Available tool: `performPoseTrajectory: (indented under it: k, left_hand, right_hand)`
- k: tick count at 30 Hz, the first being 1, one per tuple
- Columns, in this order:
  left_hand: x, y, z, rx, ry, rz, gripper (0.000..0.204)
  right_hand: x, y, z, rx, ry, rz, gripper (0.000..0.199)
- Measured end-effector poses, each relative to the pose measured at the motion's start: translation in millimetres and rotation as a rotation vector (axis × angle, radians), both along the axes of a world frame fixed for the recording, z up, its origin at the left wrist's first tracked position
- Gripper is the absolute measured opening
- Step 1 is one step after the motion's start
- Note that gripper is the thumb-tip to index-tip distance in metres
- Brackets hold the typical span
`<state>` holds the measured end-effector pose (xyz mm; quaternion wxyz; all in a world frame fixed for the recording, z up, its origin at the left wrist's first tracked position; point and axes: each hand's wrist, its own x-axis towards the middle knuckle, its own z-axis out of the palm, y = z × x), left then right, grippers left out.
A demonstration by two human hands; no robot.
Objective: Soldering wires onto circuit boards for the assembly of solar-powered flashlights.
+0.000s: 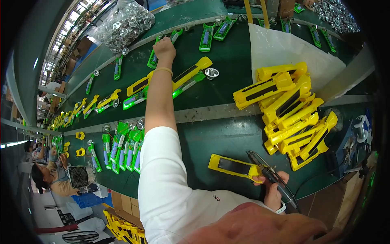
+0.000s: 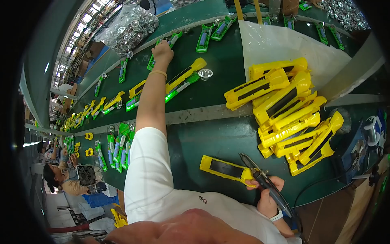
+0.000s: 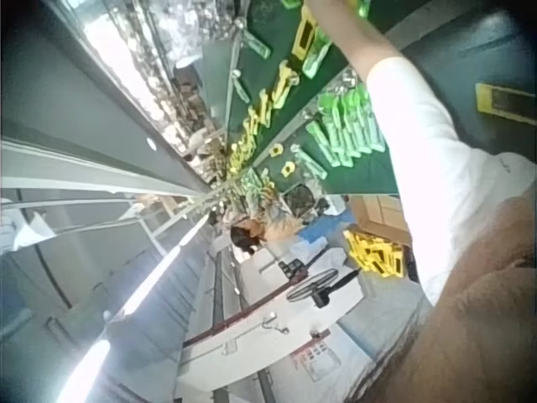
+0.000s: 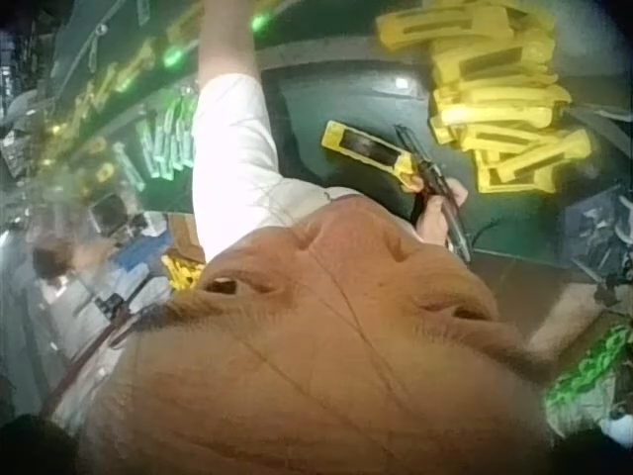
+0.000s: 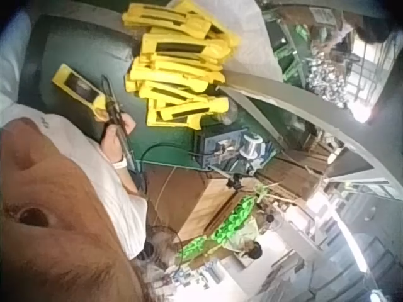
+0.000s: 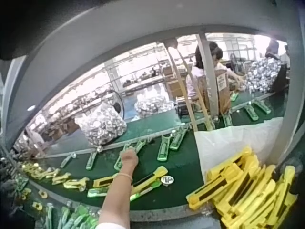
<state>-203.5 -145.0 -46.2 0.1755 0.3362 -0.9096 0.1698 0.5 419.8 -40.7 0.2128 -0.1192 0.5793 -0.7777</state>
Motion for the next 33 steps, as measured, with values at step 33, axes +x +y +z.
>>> performPoseTrajectory:
  k: [33]
  left_hand:
    - [324, 305, 22, 0.647, -0.011, -1.021, 0.068]
  right_hand:
    - [-14, 14, 4, -0.321, 0.2, -0.217, 0.025]
